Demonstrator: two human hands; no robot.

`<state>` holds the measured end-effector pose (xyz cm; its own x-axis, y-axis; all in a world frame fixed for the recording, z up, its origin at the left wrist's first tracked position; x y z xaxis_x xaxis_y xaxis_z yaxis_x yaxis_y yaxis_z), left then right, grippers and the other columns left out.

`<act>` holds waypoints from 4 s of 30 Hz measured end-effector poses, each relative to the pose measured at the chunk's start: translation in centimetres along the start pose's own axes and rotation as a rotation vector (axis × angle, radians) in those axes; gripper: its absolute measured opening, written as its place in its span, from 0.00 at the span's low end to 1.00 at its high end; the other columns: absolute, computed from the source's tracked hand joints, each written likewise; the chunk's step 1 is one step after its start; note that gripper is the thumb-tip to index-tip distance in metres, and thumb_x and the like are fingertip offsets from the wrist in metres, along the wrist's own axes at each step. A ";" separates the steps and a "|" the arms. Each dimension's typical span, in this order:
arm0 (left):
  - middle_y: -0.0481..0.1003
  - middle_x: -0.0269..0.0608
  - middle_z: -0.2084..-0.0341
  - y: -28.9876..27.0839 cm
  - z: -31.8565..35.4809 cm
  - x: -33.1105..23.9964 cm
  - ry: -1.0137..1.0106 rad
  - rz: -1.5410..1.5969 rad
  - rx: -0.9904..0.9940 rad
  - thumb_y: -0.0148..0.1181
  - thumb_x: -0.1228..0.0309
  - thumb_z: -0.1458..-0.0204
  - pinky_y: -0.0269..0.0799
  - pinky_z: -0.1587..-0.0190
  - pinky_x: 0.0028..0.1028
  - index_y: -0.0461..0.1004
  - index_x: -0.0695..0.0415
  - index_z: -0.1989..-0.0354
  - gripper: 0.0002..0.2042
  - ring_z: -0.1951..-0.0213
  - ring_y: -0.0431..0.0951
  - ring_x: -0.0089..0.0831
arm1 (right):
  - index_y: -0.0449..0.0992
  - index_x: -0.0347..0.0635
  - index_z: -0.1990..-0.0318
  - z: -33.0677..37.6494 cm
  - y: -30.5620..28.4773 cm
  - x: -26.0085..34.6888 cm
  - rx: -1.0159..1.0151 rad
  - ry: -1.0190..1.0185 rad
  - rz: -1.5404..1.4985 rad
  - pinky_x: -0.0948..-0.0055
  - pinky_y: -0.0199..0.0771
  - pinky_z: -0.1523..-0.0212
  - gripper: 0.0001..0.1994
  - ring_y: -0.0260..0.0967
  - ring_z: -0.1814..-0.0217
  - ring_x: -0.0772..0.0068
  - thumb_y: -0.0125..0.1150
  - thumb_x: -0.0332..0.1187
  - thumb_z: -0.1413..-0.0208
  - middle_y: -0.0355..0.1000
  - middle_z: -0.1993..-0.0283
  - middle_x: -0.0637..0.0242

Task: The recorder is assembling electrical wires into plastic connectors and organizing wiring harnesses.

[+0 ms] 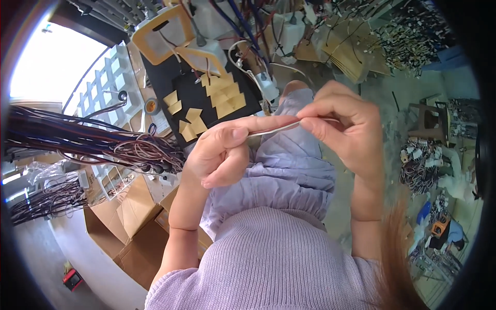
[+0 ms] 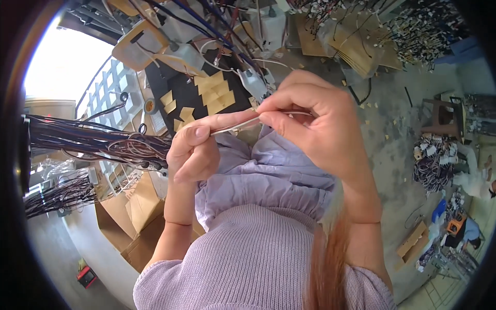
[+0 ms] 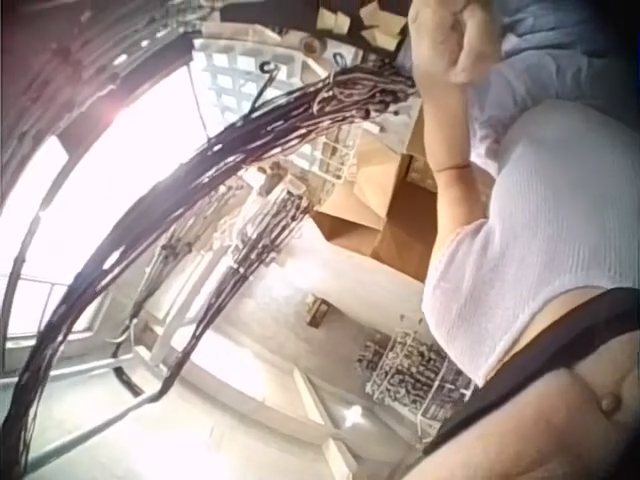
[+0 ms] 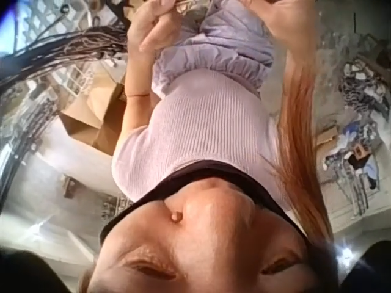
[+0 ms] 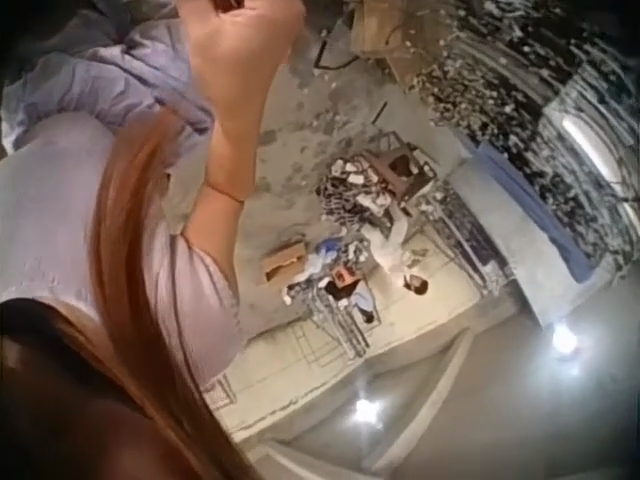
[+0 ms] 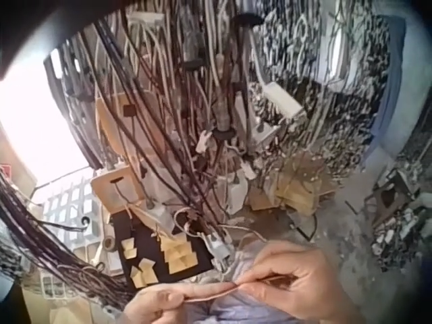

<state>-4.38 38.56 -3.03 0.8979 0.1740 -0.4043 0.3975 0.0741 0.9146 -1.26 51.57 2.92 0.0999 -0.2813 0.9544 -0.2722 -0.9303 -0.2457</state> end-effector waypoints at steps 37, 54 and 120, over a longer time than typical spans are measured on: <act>0.62 0.56 0.43 -13.6 11.9 -10.4 0.652 -1.613 -1.182 0.65 0.79 0.61 0.61 0.42 0.35 0.78 0.60 0.69 0.08 0.44 0.66 0.48 | 0.76 0.36 0.69 -15.9 25.0 -9.4 0.275 -0.349 0.129 0.68 0.71 0.63 0.04 0.72 0.65 0.64 0.60 0.26 0.52 0.70 0.67 0.60; 0.62 0.50 0.41 -14.9 10.8 -10.4 0.515 -1.775 -1.185 0.67 0.77 0.63 0.68 0.46 0.34 0.79 0.59 0.72 0.07 0.44 0.69 0.46 | 0.78 0.36 0.73 -18.4 27.2 -11.2 0.493 -0.376 0.445 0.66 0.73 0.66 0.08 0.74 0.69 0.60 0.60 0.32 0.56 0.74 0.73 0.58; 0.60 0.33 0.77 0.2 -7.3 2.7 -0.099 -0.311 0.022 0.14 0.21 0.61 0.40 0.81 0.17 0.55 0.52 0.53 0.47 0.82 0.47 0.16 | 0.63 0.41 0.60 6.7 -2.8 -1.8 -0.562 -0.049 -0.198 0.89 0.52 0.71 0.11 0.49 0.69 0.89 0.57 0.21 0.48 0.55 0.67 0.75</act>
<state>-3.25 46.18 -3.87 0.7463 0.0497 -0.6638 0.6588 0.0875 0.7472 5.74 53.10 0.78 0.2406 -0.1385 0.9607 -0.7070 -0.7032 0.0757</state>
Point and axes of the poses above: each hand's wrist, its own z-axis away from the middle knuckle, its own y-axis out of the palm, x = y × z, the point moved 10 cm from there along -z, towards the middle knuckle
